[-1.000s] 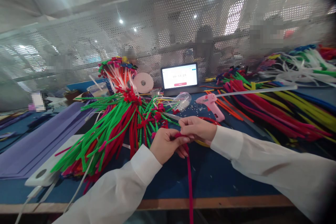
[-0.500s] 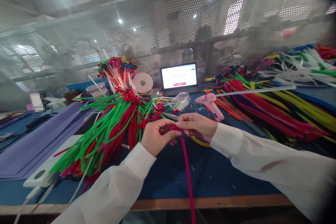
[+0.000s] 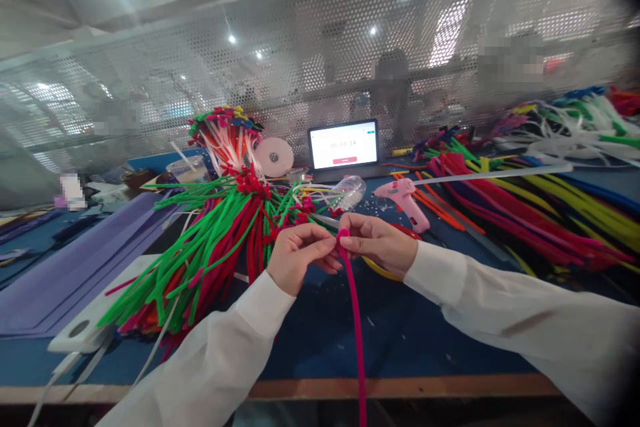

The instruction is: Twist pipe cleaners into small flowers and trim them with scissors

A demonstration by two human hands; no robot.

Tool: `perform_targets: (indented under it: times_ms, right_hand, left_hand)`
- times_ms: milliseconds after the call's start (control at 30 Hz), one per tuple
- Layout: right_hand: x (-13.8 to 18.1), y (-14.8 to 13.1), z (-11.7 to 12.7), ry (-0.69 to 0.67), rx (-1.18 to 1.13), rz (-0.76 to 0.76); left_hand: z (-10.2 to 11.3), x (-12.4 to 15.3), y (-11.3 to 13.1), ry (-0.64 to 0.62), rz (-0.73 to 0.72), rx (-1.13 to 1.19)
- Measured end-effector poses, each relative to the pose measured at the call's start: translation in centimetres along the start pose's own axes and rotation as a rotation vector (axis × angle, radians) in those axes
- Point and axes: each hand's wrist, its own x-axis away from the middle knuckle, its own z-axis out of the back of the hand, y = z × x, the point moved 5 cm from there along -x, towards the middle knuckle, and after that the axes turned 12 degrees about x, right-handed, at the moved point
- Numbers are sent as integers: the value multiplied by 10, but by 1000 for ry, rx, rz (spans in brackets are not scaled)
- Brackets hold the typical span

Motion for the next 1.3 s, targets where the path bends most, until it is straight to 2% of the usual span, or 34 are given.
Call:
perform_targets:
  times_ms: [133,233,333,533,633,733,800,933,1067,1200,1300]
  right_hand:
    - [-1,-2,0,-62,34,16]
    - [-1,-3,3,-46,58,27]
    - [-1,-5,5,-15,75,28]
    - [-2,-4,2,-9,55,60]
    - [-2,-2,2,-21,38,76]
    - [-2,0,2,-40,41,72]
    - [-2,-1,2,-50,61,66]
    - [-1,-4,1,-55,139,74]
    - [0,-11,3,-43,230,156]
    - [0,-16,9,-2,364,243]
    - [-1,-15,14,8,374,212]
  left_hand:
    - [0,0,-2,-24,38,17]
    - [-2,0,1,-48,-19,-67]
    - [-4,4,11,-69,-214,-296]
    - [-13,18,34,-107,-774,-910]
    - [-16,22,36,-156,-923,-1032]
    - [-20,26,37,-203,-1012,-1082]
    - [-21,27,37,-211,-998,-1092]
    - [-20,25,36,-185,-862,-1091]
    - [-17,21,35,-196,-772,-1057]
    - [-16,19,33,-262,-749,-1051]
    - [-17,19,33,-288,-745,-1041]
